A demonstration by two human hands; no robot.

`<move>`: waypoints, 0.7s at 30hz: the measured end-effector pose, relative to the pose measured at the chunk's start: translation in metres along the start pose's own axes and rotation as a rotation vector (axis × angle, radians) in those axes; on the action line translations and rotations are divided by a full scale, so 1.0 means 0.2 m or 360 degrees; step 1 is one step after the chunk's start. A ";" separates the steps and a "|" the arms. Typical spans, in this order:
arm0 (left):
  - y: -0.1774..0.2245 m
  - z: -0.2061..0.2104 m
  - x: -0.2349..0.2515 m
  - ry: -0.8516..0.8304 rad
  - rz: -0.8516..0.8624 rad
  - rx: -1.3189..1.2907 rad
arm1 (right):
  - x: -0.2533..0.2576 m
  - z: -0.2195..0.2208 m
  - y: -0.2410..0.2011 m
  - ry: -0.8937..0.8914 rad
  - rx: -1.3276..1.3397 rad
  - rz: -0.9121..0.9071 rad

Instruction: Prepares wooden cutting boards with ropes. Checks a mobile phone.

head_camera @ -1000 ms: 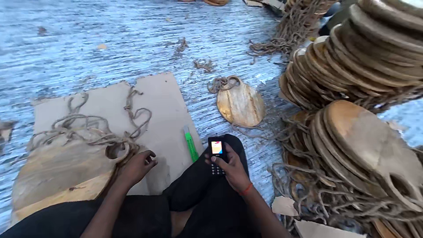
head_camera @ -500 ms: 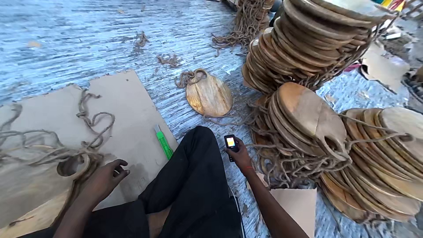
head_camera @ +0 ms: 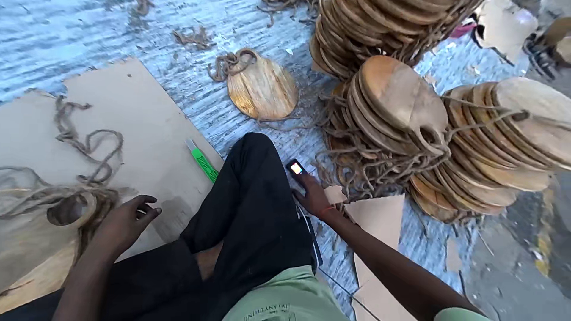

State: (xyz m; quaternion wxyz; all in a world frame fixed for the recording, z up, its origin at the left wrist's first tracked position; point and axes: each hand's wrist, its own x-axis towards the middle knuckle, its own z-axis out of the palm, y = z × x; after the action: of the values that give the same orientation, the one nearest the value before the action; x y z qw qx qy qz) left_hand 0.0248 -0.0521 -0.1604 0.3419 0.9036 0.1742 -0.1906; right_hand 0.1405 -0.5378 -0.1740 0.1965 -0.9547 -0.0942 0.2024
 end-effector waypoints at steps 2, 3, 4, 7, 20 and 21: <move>0.03 0.00 -0.01 -0.0016 -0.0004 0.0002 | -0.10 -0.04 -0.05 -0.0465 0.0334 0.0002; 0.05 0.00 -0.01 -0.0020 0.0003 0.0000 | -0.15 -0.05 -0.05 -0.0626 0.0490 0.0075; 0.07 0.00 -0.02 -0.0023 0.0023 -0.0001 | -0.19 -0.07 -0.05 -0.0730 0.0598 0.0129; 0.13 0.00 -0.03 -0.0024 0.0118 -0.0015 | -0.27 -0.18 -0.05 -0.0962 0.0375 0.0022; 0.24 -0.01 -0.08 -0.0176 0.0158 -0.0037 | -0.71 -0.09 -0.20 -0.1511 -0.1065 -0.0572; 0.24 -0.01 -0.08 -0.0201 0.0141 -0.0040 | -0.73 -0.07 -0.22 -0.1480 -0.1119 -0.0580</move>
State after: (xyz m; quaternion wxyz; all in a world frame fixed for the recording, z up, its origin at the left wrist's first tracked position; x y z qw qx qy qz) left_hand 0.0325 -0.0877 -0.1239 0.3715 0.8922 0.1146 -0.2299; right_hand 0.0108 -0.5410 -0.0925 -0.1608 -0.7425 -0.3931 0.5180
